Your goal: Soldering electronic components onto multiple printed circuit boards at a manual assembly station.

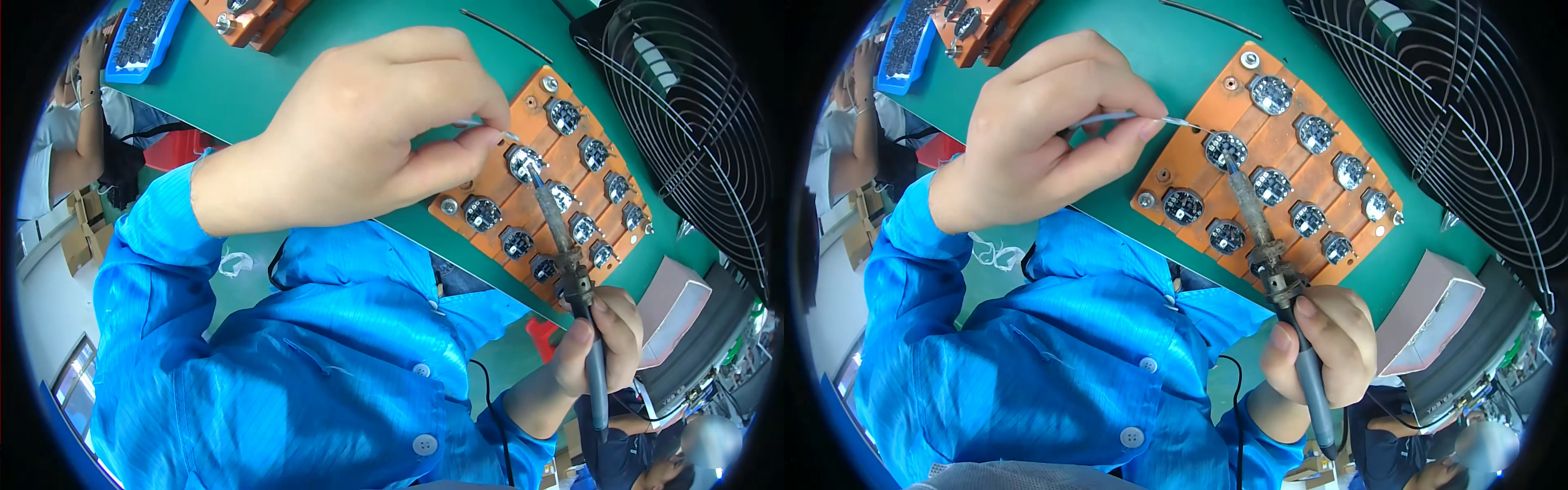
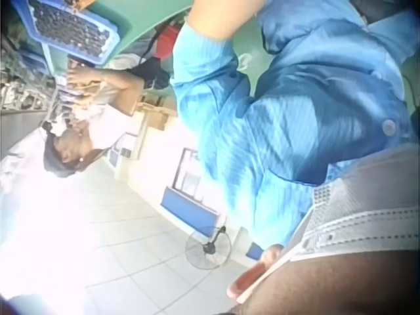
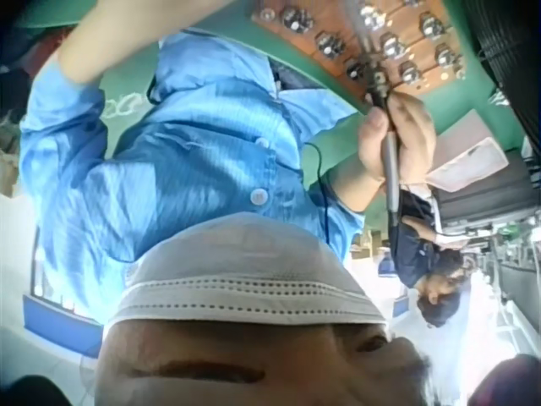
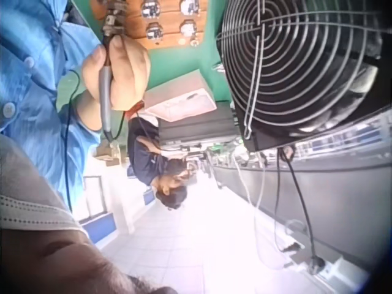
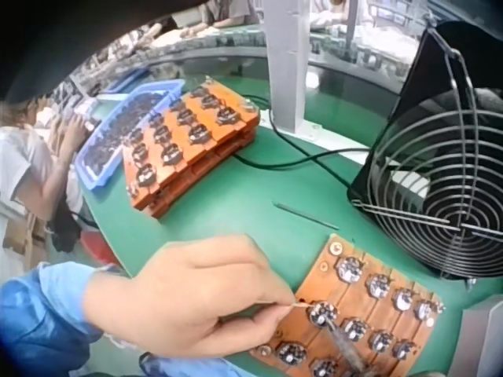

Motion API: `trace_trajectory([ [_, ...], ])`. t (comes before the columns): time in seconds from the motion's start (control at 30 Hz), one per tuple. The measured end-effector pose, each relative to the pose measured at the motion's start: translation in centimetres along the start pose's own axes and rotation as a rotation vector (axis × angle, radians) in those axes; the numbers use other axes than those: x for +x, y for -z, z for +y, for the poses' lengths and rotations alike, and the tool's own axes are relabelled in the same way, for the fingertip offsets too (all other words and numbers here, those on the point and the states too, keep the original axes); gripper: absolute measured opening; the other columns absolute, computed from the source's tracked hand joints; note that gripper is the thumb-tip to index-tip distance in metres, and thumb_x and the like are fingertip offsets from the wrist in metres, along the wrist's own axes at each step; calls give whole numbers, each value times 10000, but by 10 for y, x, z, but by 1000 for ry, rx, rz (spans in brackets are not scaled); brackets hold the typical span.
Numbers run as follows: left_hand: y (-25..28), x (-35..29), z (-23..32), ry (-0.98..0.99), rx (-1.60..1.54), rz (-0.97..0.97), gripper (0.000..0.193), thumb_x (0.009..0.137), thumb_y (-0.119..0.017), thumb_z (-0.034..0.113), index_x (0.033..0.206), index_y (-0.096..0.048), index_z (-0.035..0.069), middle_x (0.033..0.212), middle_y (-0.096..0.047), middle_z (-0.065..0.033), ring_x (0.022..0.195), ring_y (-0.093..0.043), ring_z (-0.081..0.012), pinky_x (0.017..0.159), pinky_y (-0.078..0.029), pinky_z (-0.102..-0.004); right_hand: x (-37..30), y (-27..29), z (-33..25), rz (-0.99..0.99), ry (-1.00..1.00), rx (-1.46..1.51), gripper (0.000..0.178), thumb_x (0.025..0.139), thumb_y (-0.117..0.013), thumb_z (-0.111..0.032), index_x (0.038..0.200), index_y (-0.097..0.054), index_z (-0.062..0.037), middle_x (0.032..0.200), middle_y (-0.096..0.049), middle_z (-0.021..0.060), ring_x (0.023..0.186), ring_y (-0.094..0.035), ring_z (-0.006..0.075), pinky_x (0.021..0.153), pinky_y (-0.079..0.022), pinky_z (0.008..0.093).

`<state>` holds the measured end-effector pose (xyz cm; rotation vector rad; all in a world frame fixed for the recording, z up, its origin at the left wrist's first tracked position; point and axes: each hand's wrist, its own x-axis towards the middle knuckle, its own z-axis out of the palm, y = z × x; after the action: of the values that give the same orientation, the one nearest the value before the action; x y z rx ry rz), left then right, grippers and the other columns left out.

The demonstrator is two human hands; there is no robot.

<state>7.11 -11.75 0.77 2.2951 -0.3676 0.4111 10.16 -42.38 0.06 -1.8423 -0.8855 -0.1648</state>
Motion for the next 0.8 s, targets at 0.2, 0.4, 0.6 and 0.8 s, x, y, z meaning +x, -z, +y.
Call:
trace_trajectory([
  [0.2,-8,1,-6,-13,-14,3,150,797,-762,-38,921,-717,33,840,-624,-67,708,-622,-187,575,-484,-300,5,-2,2,-67,3,-23,272,828,-807,-121,931,-638,64,777,-659,184,609,-629,278,560,-517,349],
  [0.4,-8,1,-8,-18,4,-9,166,768,-762,-38,907,-710,35,799,-614,-69,703,-621,-203,573,-485,-313,7,-3,5,-104,2,-34,279,807,-814,-107,937,-641,68,792,-663,195,622,-635,282,565,-525,351],
  [0.6,-8,1,-8,-9,-8,-50,176,753,-773,-31,894,-703,47,775,-609,-65,683,-612,-218,579,-480,-331,9,-2,7,-114,6,-18,274,808,-810,-106,933,-641,70,789,-665,199,629,-637,279,571,-526,351],
  [0.8,-12,0,-7,-8,26,-60,186,746,-783,-24,891,-691,47,762,-592,-72,670,-597,-242,578,-471,-354,9,-3,11,-68,20,-20,280,817,-814,-130,922,-645,67,772,-668,196,622,-639,283,577,-531,355],
])
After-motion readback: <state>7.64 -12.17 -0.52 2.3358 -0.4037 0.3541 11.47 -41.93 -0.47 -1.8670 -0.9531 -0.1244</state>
